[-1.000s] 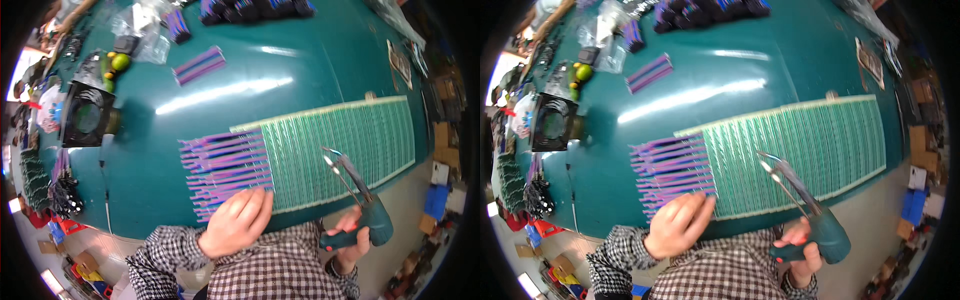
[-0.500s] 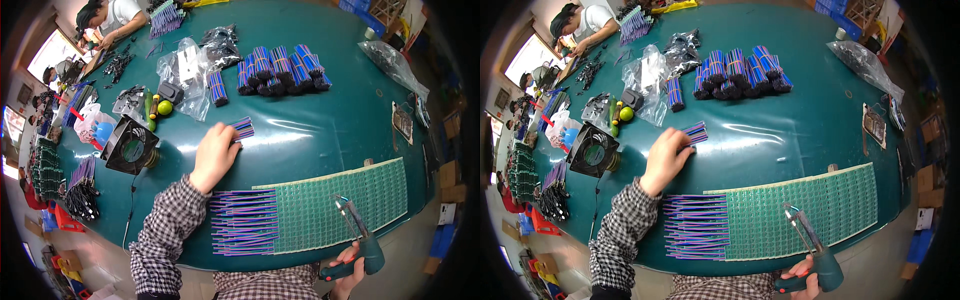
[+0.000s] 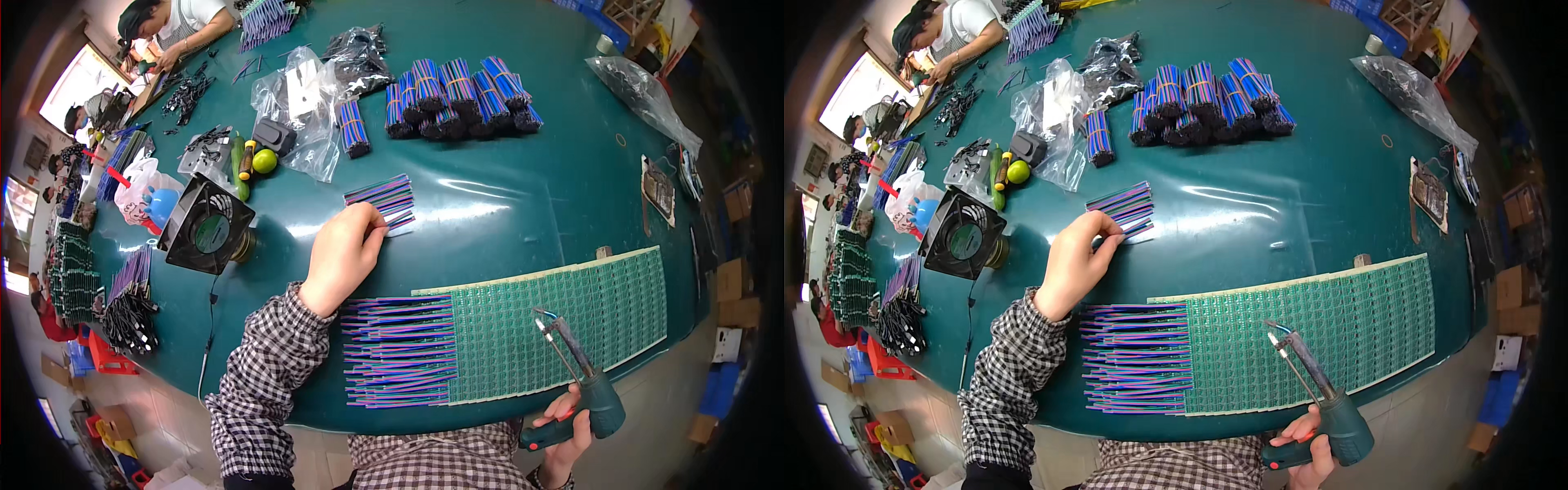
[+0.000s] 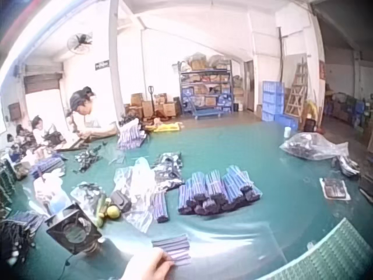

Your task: The person places ribbon cables onto a circuit board panel by hand and solders the wire ends to the board using a soldering tool.

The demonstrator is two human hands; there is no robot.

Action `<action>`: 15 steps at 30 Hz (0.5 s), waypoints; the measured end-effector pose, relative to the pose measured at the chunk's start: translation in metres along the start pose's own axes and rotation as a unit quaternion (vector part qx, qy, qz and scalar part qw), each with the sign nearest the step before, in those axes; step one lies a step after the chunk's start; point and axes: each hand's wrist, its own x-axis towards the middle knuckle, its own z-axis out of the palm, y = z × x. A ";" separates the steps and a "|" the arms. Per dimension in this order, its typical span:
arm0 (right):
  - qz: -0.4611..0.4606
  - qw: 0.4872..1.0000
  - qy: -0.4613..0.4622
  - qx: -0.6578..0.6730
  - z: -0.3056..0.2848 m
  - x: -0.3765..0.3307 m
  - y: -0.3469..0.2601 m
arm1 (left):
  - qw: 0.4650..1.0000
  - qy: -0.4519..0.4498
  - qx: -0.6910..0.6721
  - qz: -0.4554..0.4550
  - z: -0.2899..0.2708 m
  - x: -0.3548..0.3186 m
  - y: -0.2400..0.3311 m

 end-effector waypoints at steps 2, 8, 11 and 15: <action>-0.002 1.000 0.008 0.007 0.000 -0.003 0.001 | 0.989 -0.030 -0.128 -0.073 -0.003 -0.002 0.008; -0.016 1.000 -0.014 -0.014 0.003 -0.010 -0.004 | 0.842 -0.157 -0.455 -0.242 -0.024 -0.019 0.042; -0.003 1.000 -0.020 -0.009 0.010 -0.015 -0.006 | 0.881 -0.150 -0.391 -0.221 -0.023 -0.029 0.049; 0.036 0.999 -0.012 0.013 0.006 -0.020 -0.010 | 0.970 -0.041 -0.232 -0.061 -0.030 -0.044 0.081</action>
